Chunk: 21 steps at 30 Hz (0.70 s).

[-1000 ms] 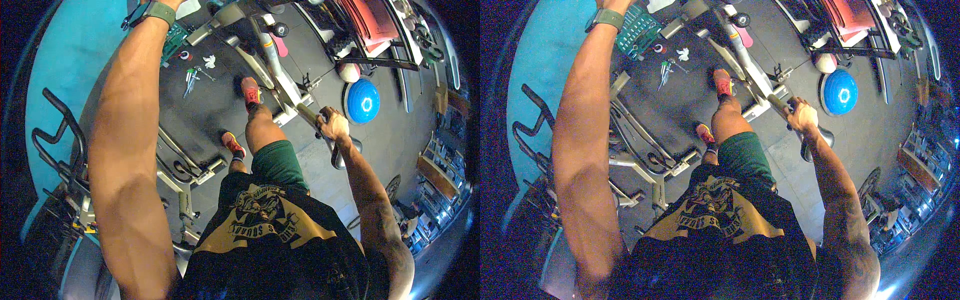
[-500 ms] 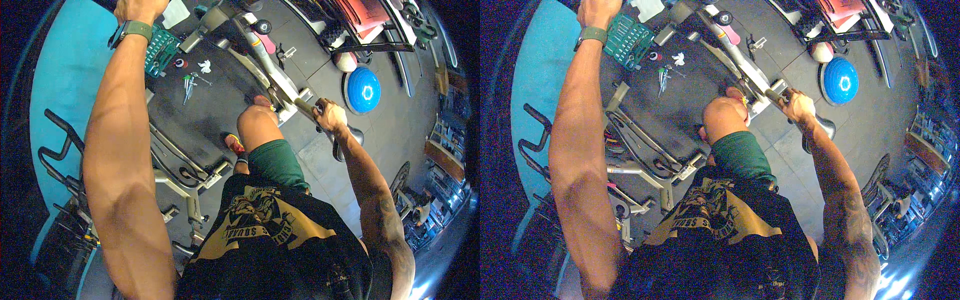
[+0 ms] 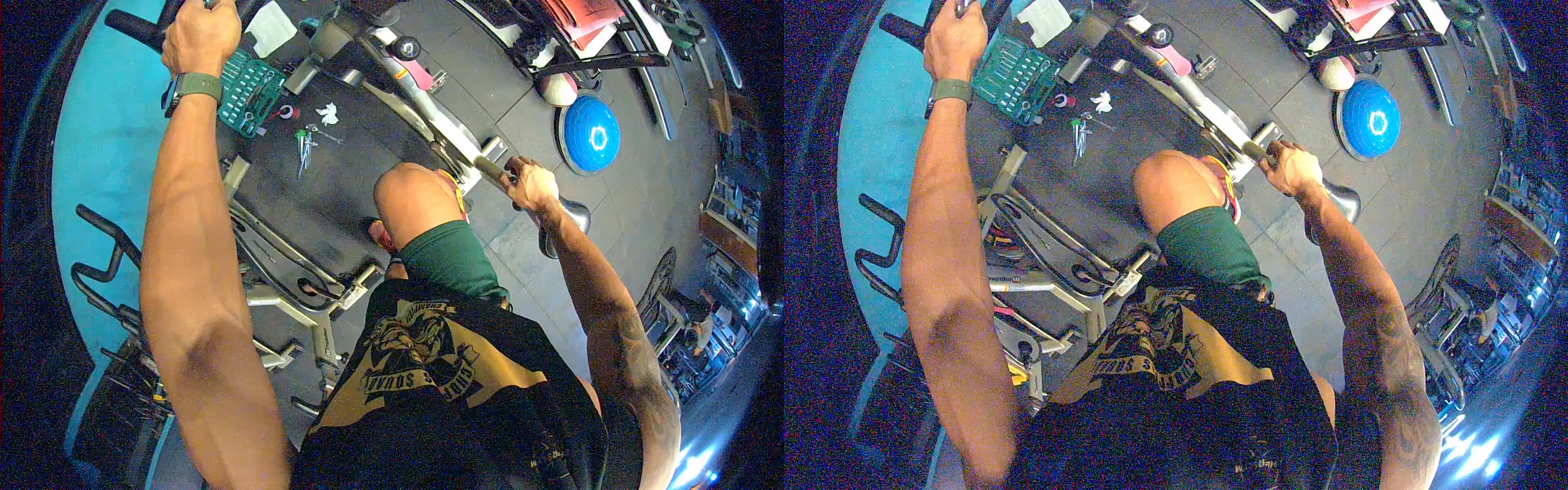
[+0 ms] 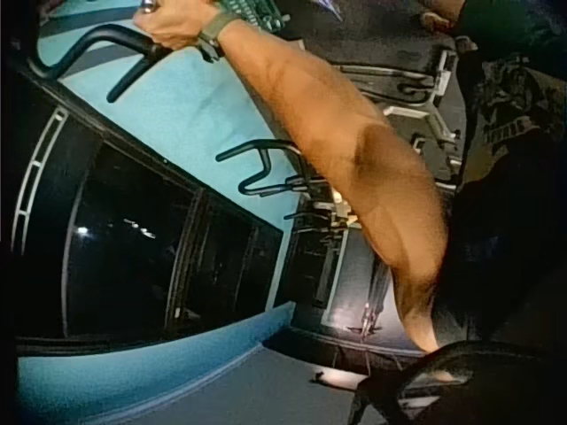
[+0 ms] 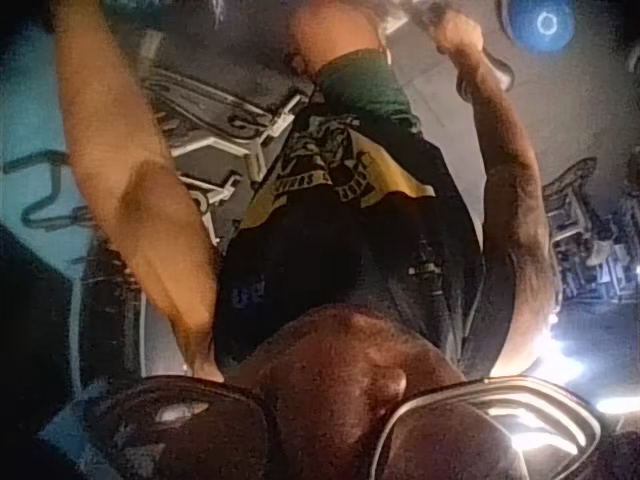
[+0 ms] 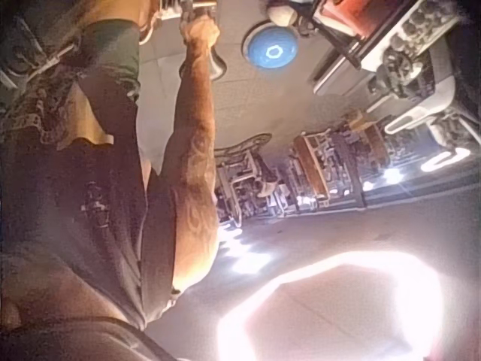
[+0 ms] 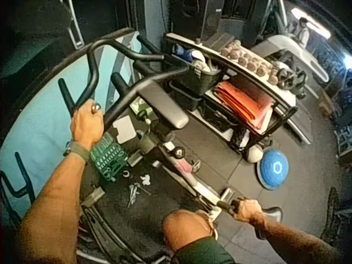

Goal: Repairing or adjusting internal components of a stationary exercise bike using a wrench.

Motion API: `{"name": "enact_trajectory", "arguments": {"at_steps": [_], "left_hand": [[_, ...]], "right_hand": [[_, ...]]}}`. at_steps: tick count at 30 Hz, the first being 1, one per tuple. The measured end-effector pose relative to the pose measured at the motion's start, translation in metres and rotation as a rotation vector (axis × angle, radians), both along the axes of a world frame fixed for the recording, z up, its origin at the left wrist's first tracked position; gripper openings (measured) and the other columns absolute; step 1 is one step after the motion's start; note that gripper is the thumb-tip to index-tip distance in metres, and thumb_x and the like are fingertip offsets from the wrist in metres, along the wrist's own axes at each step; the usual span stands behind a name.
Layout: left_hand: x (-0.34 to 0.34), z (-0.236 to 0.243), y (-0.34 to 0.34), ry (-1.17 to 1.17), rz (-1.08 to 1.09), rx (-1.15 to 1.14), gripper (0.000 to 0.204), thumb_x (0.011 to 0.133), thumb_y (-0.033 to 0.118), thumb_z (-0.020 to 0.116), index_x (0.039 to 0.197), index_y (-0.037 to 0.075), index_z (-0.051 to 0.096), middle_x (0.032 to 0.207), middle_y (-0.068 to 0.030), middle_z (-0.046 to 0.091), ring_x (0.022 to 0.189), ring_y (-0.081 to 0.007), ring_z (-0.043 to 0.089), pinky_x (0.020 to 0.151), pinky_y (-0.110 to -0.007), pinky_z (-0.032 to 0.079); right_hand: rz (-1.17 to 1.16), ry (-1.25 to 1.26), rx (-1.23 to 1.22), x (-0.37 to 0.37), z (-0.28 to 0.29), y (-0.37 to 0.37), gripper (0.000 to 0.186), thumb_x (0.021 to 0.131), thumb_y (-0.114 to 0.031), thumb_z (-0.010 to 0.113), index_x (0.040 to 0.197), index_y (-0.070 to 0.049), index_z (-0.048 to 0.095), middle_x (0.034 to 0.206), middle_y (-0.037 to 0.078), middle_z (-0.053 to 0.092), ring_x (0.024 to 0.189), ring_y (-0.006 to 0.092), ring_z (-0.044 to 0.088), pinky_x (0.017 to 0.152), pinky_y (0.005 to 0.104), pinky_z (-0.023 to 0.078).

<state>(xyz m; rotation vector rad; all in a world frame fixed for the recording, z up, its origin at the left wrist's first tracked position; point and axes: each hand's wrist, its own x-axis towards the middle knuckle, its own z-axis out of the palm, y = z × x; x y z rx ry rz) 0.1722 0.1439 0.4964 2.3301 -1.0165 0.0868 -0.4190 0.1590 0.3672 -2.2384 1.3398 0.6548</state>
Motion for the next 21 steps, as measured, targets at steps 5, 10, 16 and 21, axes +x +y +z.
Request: {"name": "enact_trajectory", "arguments": {"at_steps": [5,10,16,21], "left_hand": [[-0.123,0.024,-0.014,-0.244,-0.075,-0.07,0.019,0.088,0.022,0.055,0.09,0.004,0.062,0.088,-0.0222,0.066,0.087,-0.0454,0.061,0.073,-0.052,0.046],[-0.11,0.025,-0.008,-0.229,-0.013,0.004,0.02,0.089,0.022,0.054,0.093,0.004,0.061,0.089,-0.0225,0.065,0.087,-0.0452,0.061,0.073,-0.051,0.047],[-0.113,0.025,-0.009,-0.219,-0.022,0.007,0.02,0.09,0.022,0.054,0.096,0.005,0.062,0.088,-0.0222,0.065,0.085,-0.0448,0.061,0.072,-0.049,0.047],[-0.111,0.023,-0.005,-0.233,-0.084,-0.02,0.019,0.088,0.02,0.054,0.096,0.004,0.062,0.088,-0.0222,0.065,0.085,-0.0449,0.061,0.073,-0.049,0.047]], "right_hand": [[-0.042,0.026,-0.027,-0.021,0.003,0.0,0.041,0.09,-0.044,0.057,0.11,-0.009,0.068,0.113,0.013,0.067,0.108,0.0342,0.063,0.093,0.0454,0.051],[-0.015,-0.001,-0.008,-0.015,0.0,-0.001,0.042,0.089,-0.043,0.057,0.113,-0.012,0.069,0.116,0.011,0.066,0.109,0.0337,0.062,0.094,0.0445,0.05],[-0.008,0.001,0.006,-0.02,-0.003,0.001,0.043,0.089,-0.046,0.056,0.113,-0.012,0.069,0.118,0.012,0.065,0.108,0.034,0.062,0.093,0.0452,0.051],[-0.013,-0.05,-0.01,-0.017,0.001,0.001,0.043,0.091,-0.047,0.056,0.107,-0.01,0.069,0.111,0.012,0.066,0.107,0.0334,0.062,0.091,0.0446,0.051]]}}
